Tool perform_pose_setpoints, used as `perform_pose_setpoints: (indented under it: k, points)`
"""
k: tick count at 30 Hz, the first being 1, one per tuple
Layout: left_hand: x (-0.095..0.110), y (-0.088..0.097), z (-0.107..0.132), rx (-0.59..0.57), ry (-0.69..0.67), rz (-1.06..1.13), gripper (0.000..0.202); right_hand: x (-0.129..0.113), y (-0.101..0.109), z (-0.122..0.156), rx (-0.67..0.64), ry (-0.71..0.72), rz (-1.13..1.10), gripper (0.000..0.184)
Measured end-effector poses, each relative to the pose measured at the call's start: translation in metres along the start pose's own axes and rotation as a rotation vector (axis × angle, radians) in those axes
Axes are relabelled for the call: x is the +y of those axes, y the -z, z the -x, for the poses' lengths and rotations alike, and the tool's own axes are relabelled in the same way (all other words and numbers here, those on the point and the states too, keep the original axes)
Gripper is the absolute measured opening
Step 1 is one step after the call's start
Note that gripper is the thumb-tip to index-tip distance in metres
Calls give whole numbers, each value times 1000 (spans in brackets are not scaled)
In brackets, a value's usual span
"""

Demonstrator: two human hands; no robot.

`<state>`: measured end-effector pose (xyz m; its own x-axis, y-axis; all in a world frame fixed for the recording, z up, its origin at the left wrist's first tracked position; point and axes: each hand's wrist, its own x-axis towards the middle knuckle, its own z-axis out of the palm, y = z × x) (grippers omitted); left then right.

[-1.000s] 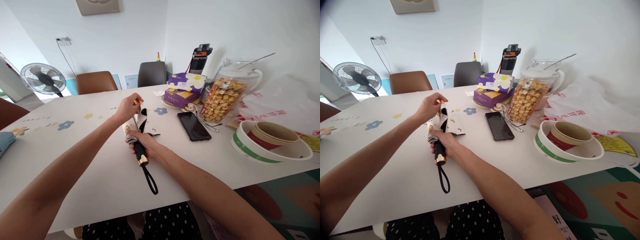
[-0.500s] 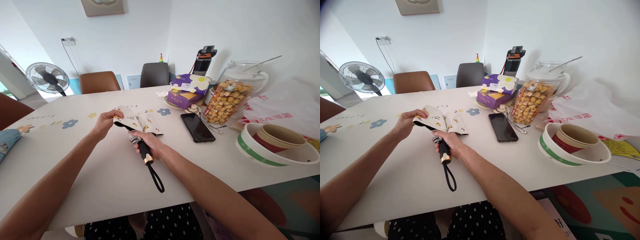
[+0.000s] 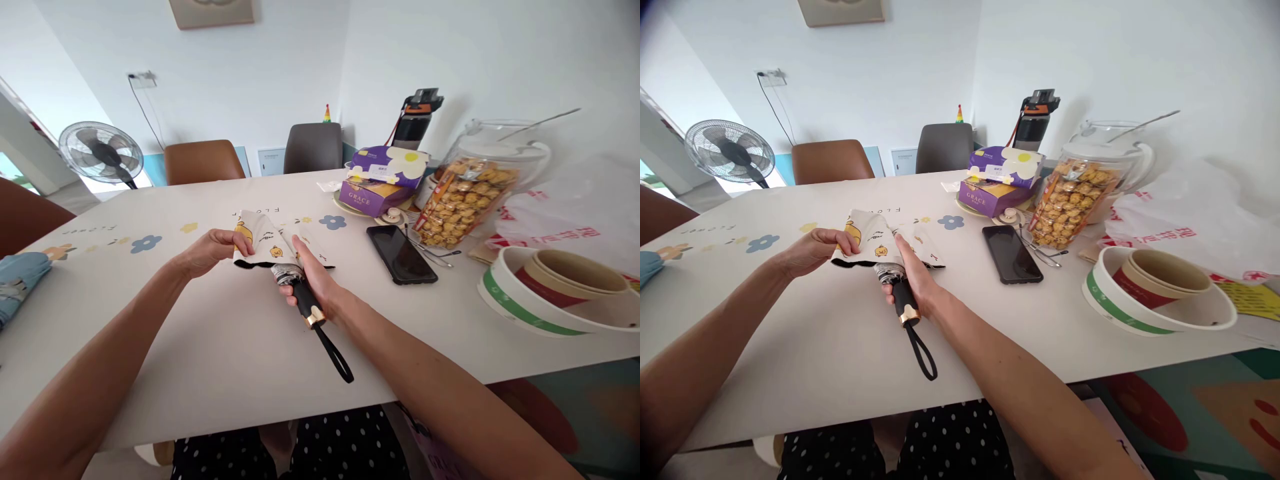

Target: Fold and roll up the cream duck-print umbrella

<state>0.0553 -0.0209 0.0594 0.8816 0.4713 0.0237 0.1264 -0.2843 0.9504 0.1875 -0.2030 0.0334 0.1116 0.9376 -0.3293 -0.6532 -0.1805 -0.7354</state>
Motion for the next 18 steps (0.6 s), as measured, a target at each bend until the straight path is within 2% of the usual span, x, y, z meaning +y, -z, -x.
perform_pose_setpoints:
  k: [5, 8, 9, 10, 11, 13, 15, 16, 17, 18]
  points:
    - [-3, 4, 5, -144, 69, -100, 7, 2, -3, 2, 152, -35, 141, 38]
    - [-3, 6, 6, -260, 182, -115, 6, 1, -6, 4, 214, -15, 227, 31]
    - [-2, 7, 6, -265, 223, -126, 9, 0, -6, 4, 238, -1, 248, 30]
    - [-2, 8, 6, -228, 251, -147, 11, 0, -6, 4, 259, 8, 268, 28]
    - [0, 9, 5, -137, 258, -172, 13, -1, -6, 4, 280, 13, 288, 27]
    - [3, 8, 3, 168, 191, -190, 14, 0, -6, 4, 309, 22, 325, 24]
    - [8, 0, 0, 473, 36, -138, 14, 2, -8, 3, 314, 26, 355, 22]
    - [10, -7, -1, 564, -37, -97, 14, 4, -9, 3, 314, 30, 369, 21]
    - [11, -17, -2, 607, -100, -60, 16, 6, -10, 3, 316, 34, 380, 21]
    - [11, -28, -3, 603, -114, -43, 19, 9, -12, 2, 323, 40, 392, 21]
